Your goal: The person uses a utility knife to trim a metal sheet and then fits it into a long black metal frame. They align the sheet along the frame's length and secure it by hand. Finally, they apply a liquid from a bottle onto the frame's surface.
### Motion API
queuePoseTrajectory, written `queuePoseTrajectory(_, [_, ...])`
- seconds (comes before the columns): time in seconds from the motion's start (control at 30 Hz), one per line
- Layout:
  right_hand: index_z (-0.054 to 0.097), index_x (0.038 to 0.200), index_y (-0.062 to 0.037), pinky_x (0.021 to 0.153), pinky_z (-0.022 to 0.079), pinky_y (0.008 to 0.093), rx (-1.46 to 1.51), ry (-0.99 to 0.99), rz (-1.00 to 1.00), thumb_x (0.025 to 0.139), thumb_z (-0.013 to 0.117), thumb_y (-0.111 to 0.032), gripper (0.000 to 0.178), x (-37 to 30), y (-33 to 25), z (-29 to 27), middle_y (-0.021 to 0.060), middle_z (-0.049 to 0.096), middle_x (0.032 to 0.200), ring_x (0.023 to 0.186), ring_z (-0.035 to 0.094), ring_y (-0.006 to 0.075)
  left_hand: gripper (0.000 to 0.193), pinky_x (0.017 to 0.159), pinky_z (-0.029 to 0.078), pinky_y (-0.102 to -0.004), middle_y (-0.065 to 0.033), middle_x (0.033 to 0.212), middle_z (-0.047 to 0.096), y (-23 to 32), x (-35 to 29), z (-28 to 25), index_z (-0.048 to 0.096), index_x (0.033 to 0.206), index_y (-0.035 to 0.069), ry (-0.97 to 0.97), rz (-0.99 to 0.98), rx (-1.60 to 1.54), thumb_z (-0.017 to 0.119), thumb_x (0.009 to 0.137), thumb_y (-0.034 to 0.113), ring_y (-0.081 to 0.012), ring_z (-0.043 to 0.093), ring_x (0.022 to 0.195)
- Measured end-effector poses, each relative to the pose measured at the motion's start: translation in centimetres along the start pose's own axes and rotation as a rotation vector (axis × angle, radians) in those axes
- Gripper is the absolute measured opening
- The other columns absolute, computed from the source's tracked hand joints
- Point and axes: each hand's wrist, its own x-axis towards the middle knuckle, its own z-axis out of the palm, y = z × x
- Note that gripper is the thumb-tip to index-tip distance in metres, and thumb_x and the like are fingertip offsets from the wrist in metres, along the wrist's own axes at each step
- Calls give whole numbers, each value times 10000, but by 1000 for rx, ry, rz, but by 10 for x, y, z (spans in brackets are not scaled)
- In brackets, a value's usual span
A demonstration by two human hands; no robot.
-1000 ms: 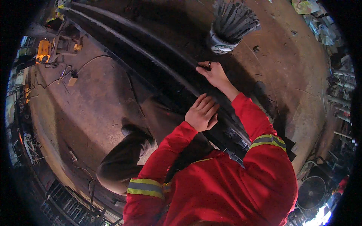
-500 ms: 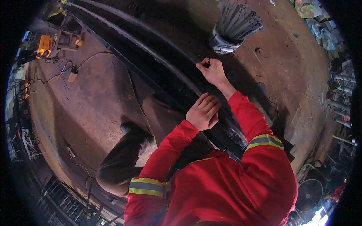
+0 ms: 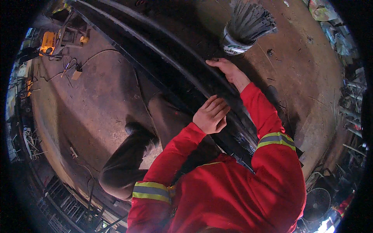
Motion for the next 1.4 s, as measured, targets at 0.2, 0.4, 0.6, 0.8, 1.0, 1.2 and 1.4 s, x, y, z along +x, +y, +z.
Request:
queuePoseTrajectory(0.2, [698,915,-34,777,469,290,-438,258,-257,803,753,-363,352,-18,2,18,54,679,879,817,621,145,343,1013,434,-468,-88,1036,638,-3,-3,0,648,1016,80,22,2,16,658,674,90,-273,592,1082])
queuePoseTrajectory(0.4, [710,914,-42,853,449,292,-380,187,-322,798,752,-326,310,-24,23,-5,57,691,950,924,612,150,361,1020,428,-471,-93,1020,641,-2,0,4,650,1012,75,25,16,8,657,650,84,-277,598,1069])
queuePoseTrajectory(0.6, [648,1148,-63,853,486,314,58,15,-54,847,705,-278,374,-38,18,-5,57,676,1033,978,615,157,352,1018,428,-479,-99,1029,639,-1,-1,1,649,1004,74,23,17,17,642,653,67,-288,596,1073])
queuePoseTrajectory(0.8, [612,1214,-58,967,427,317,-145,75,-132,884,671,-342,440,-54,32,-13,95,641,1171,1080,584,209,365,1014,427,-488,-102,1055,641,-1,-2,2,651,1013,77,31,12,28,634,649,64,-294,595,1079])
queuePoseTrajectory(1.0, [529,1260,-5,991,407,401,-935,189,-456,963,541,-337,445,-94,62,-25,220,580,1212,1128,531,370,361,1029,425,-463,-95,1038,640,1,-1,4,656,1012,68,26,24,53,631,654,103,-277,589,1079])
queuePoseTrajectory(1.2, [477,1282,16,995,398,450,-1131,260,-464,928,566,-203,426,-167,94,-59,277,542,1213,1158,481,429,385,1004,439,-487,-99,1013,655,4,3,4,650,1008,72,64,28,33,629,625,42,-293,604,1061])
queuePoseTrajectory(1.4, [406,1306,18,906,442,498,-1251,367,-271,905,591,-207,496,-227,133,-80,302,557,1165,1081,533,471,387,1017,437,-498,-113,1057,635,1,-6,1,648,1017,74,21,-22,23,649,631,60,-304,590,1090])
